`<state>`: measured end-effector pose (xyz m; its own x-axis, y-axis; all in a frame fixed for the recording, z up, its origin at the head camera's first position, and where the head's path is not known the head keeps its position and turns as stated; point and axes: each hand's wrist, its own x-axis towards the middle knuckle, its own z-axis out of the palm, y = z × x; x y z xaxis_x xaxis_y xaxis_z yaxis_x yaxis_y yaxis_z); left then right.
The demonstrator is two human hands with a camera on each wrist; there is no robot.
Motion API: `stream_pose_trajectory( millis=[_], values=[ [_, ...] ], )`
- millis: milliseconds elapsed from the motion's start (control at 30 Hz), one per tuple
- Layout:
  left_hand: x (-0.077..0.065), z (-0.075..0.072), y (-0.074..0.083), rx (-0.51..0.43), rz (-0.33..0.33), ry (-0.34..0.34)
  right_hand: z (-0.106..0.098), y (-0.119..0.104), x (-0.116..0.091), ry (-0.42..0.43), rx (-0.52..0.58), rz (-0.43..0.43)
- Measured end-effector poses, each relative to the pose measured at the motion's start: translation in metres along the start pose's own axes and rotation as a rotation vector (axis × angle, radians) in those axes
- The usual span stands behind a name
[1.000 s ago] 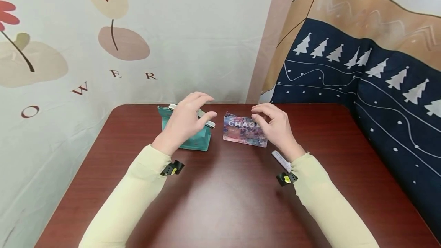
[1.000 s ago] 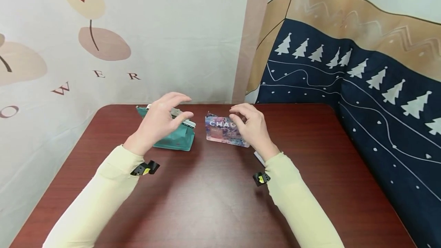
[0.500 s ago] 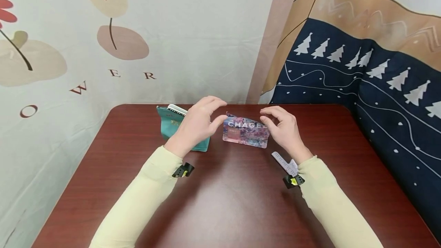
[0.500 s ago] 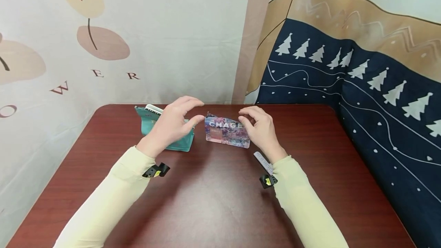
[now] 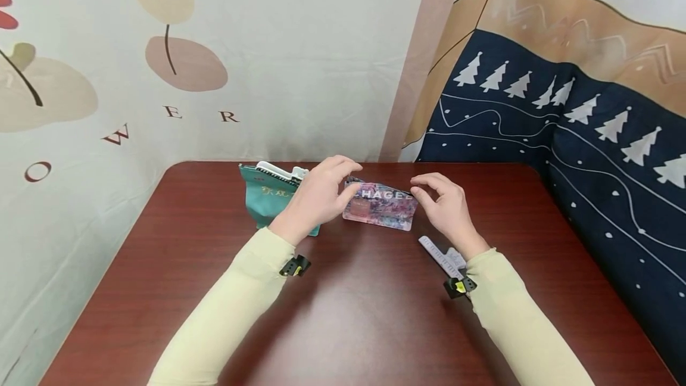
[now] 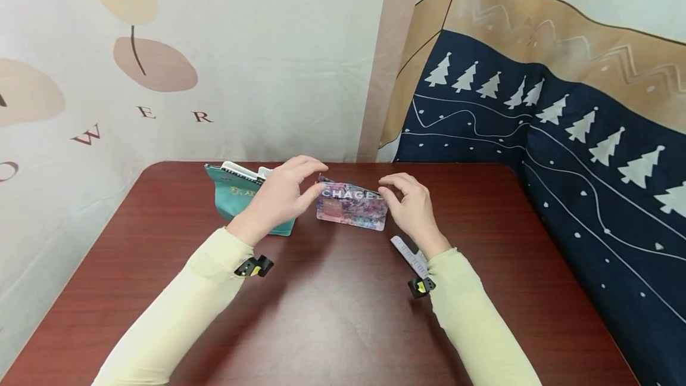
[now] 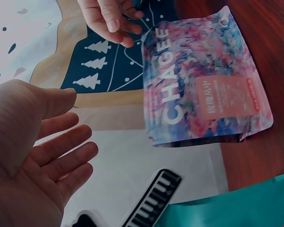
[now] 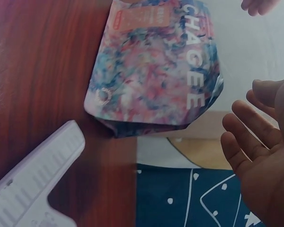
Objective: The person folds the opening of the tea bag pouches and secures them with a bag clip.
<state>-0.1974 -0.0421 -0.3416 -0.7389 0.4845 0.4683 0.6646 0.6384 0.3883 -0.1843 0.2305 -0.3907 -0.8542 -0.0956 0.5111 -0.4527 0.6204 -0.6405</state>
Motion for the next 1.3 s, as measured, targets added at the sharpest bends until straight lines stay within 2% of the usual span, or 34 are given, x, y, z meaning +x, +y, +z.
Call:
stream_pose_trajectory(
  millis=[200,633,1000,1300],
  values=[
    [0.002,0.009,0.0,-0.001,-0.017,-0.021,0.002,0.008,-0.005,0.01,0.004,0.011],
    [0.008,0.035,0.001,0.021,-0.087,-0.111,0.005,0.014,-0.013,-0.042,-0.017,0.083],
    [0.015,0.045,0.0,0.019,-0.084,-0.106,0.007,0.017,-0.013,-0.07,-0.041,0.087],
    [0.023,0.054,-0.001,0.027,-0.127,-0.143,0.009,0.019,-0.01,-0.092,-0.04,0.102]
  ],
)
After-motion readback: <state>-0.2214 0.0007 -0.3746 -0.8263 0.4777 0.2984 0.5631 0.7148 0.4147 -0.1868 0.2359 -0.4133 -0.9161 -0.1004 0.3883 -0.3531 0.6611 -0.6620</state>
